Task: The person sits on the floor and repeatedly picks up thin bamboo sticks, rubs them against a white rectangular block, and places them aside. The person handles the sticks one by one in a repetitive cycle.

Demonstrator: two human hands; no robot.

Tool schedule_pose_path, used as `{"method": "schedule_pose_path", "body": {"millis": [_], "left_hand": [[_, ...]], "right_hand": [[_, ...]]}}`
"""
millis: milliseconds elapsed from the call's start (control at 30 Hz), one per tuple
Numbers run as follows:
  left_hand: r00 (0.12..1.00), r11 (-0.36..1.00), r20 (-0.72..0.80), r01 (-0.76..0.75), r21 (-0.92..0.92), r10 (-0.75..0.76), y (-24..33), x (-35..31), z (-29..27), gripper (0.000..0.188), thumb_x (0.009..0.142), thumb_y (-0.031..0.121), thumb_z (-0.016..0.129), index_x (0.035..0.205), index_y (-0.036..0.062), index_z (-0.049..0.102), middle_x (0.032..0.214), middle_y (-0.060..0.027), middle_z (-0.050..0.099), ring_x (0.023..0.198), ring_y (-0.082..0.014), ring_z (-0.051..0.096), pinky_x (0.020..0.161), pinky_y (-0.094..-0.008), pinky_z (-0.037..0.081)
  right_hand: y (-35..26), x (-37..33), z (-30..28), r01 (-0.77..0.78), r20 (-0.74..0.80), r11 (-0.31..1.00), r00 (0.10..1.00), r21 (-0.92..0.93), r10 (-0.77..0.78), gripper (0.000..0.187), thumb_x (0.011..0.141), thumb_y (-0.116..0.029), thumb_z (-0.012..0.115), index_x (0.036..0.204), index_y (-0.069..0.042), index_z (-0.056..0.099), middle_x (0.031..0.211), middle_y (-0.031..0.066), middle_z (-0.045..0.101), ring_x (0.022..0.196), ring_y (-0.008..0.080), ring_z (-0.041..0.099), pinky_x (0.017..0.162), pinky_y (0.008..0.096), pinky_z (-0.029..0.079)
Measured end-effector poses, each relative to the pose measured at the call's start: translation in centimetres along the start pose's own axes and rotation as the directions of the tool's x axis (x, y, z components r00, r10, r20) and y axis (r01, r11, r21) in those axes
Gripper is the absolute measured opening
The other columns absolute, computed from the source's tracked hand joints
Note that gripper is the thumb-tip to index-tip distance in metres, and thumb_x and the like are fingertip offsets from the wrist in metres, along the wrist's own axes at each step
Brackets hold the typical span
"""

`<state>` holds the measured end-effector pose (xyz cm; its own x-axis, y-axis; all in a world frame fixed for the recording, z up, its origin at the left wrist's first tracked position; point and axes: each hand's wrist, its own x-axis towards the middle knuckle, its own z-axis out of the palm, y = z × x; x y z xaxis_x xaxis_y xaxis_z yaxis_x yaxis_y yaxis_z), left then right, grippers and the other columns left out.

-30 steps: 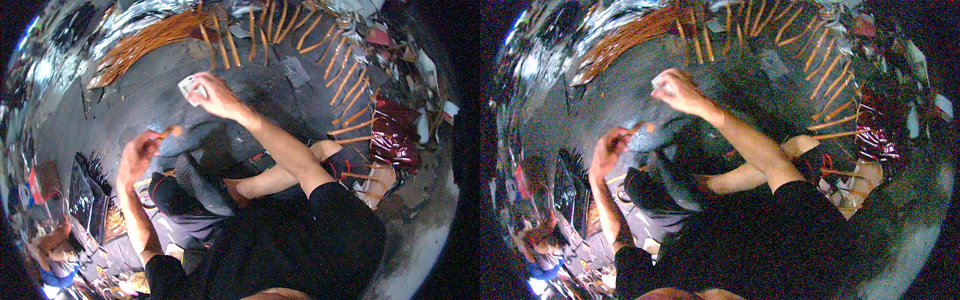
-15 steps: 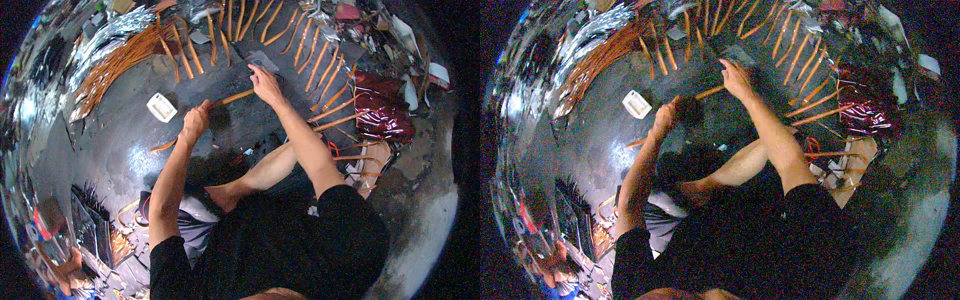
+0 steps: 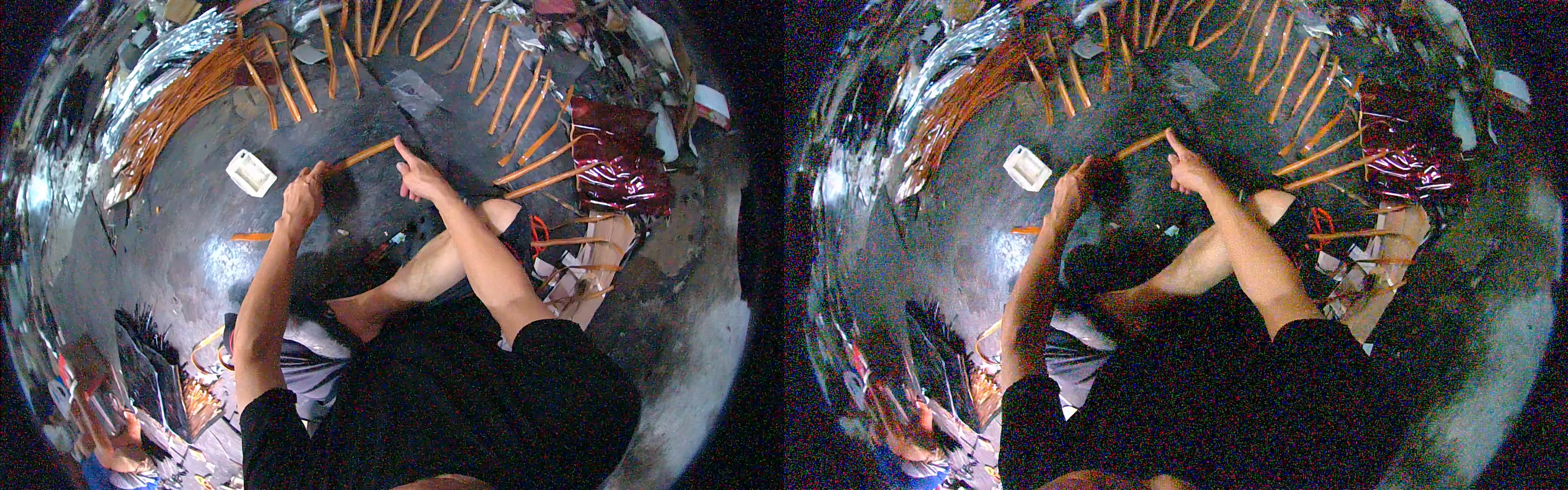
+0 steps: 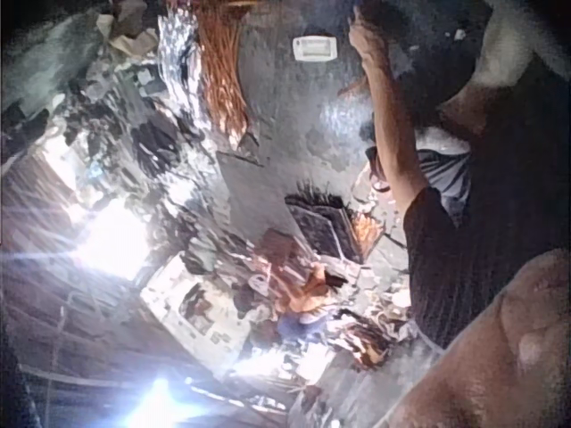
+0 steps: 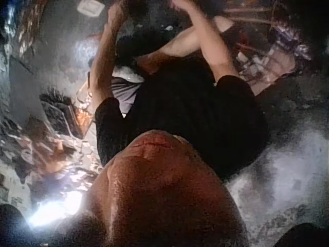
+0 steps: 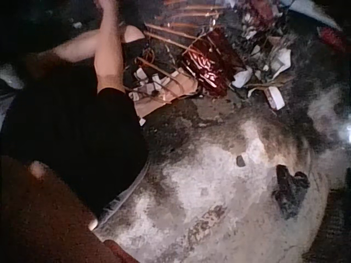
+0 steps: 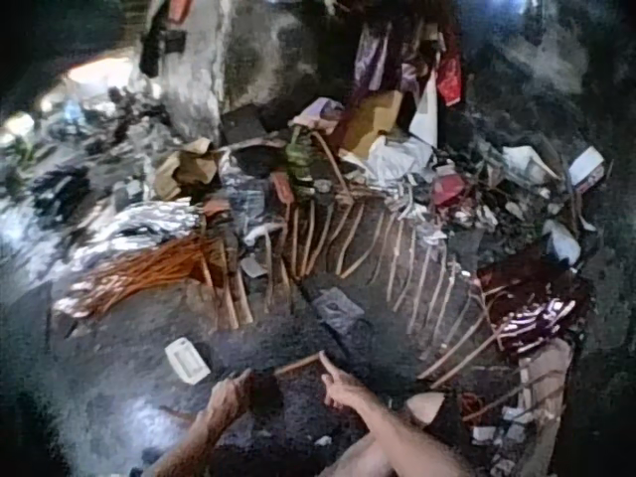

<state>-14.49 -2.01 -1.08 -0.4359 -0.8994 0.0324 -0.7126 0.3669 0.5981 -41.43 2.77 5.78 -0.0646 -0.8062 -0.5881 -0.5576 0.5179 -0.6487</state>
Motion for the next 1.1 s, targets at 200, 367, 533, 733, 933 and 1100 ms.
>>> {"method": "schedule_pose_path", "body": {"millis": [200,367,533,733,933,1100], "left_hand": [[0.984,0.992,0.177,-0.022,0.128,-0.001,0.4,-0.6,-3.8,0.023,0.092,0.025,0.053,0.111,0.0128,0.058,0.091,-0.0207,0.067,0.084,-0.0419,0.064,0.072,-0.0516,0.051],[0.990,0.991,0.116,-0.064,-0.116,0.077,-3.0,-1.1,-1.6,0.022,0.090,0.017,0.055,0.111,0.0117,0.060,0.092,-0.0192,0.067,0.086,-0.0397,0.064,0.073,-0.0493,0.051],[0.981,0.970,0.070,-0.168,-0.173,0.182,-6.2,-1.4,0.5,0.021,0.089,0.013,0.054,0.108,0.0086,0.061,0.094,-0.0182,0.067,0.089,-0.0393,0.063,0.074,-0.0464,0.051],[0.988,0.957,-0.035,-0.155,-0.246,0.151,-5.6,-1.4,1.6,0.017,0.089,0.019,0.054,0.101,0.0082,0.061,0.081,-0.0203,0.065,0.073,-0.0416,0.063,0.062,-0.0492,0.050],[0.955,0.943,-0.209,-0.255,-0.213,0.211,-5.5,-1.0,3.0,0.033,0.088,0.014,0.055,0.120,0.0077,0.056,0.113,-0.0227,0.061,0.104,-0.0386,0.059,0.086,-0.0454,0.048],[0.975,0.965,-0.018,-0.224,-0.137,0.224,-2.8,-1.2,1.2,0.040,0.090,0.014,0.054,0.129,0.0076,0.051,0.125,-0.0220,0.056,0.120,-0.0374,0.050,0.099,-0.0446,0.041]], "right_hand": [[1.6,2.2,5.5,0.274,-0.085,0.818,0.928,-0.506,-0.363,0.061,0.094,-0.018,0.042,0.149,-0.030,0.018,0.076,0.0251,0.065,0.072,0.0412,0.066,0.070,0.0512,0.052],[1.0,2.9,1.1,-0.040,-0.310,0.833,0.937,-0.551,-0.160,0.056,0.093,-0.020,0.042,0.147,-0.025,0.026,0.095,0.0288,0.064,0.089,0.0460,0.062,0.080,0.0537,0.048],[-0.9,2.9,0.9,0.133,-0.416,0.869,0.837,-0.477,-0.357,0.049,0.095,-0.028,0.047,0.142,-0.019,0.037,0.091,0.0236,0.066,0.085,0.0425,0.063,0.081,0.0501,0.047],[-9.1,2.2,7.5,0.736,-0.130,0.561,0.558,-0.378,-0.819,0.044,0.082,-0.029,0.069,0.121,-0.011,0.061,0.106,0.0157,0.058,0.100,0.0326,0.055,0.089,0.0406,0.043],[-14.5,7.1,13.4,0.747,0.169,0.242,0.428,-0.619,-0.888,0.034,0.074,-0.026,0.071,0.106,-0.017,0.068,0.136,0.0171,0.045,0.135,0.0368,0.028,0.112,0.0542,0.015],[-15.4,9.0,15.2,0.650,0.342,0.135,0.552,-0.748,-0.760,0.031,0.076,-0.022,0.064,0.106,-0.016,0.067,0.141,0.0155,0.044,0.141,0.0363,0.020,0.114,0.0590,0.003]]}}
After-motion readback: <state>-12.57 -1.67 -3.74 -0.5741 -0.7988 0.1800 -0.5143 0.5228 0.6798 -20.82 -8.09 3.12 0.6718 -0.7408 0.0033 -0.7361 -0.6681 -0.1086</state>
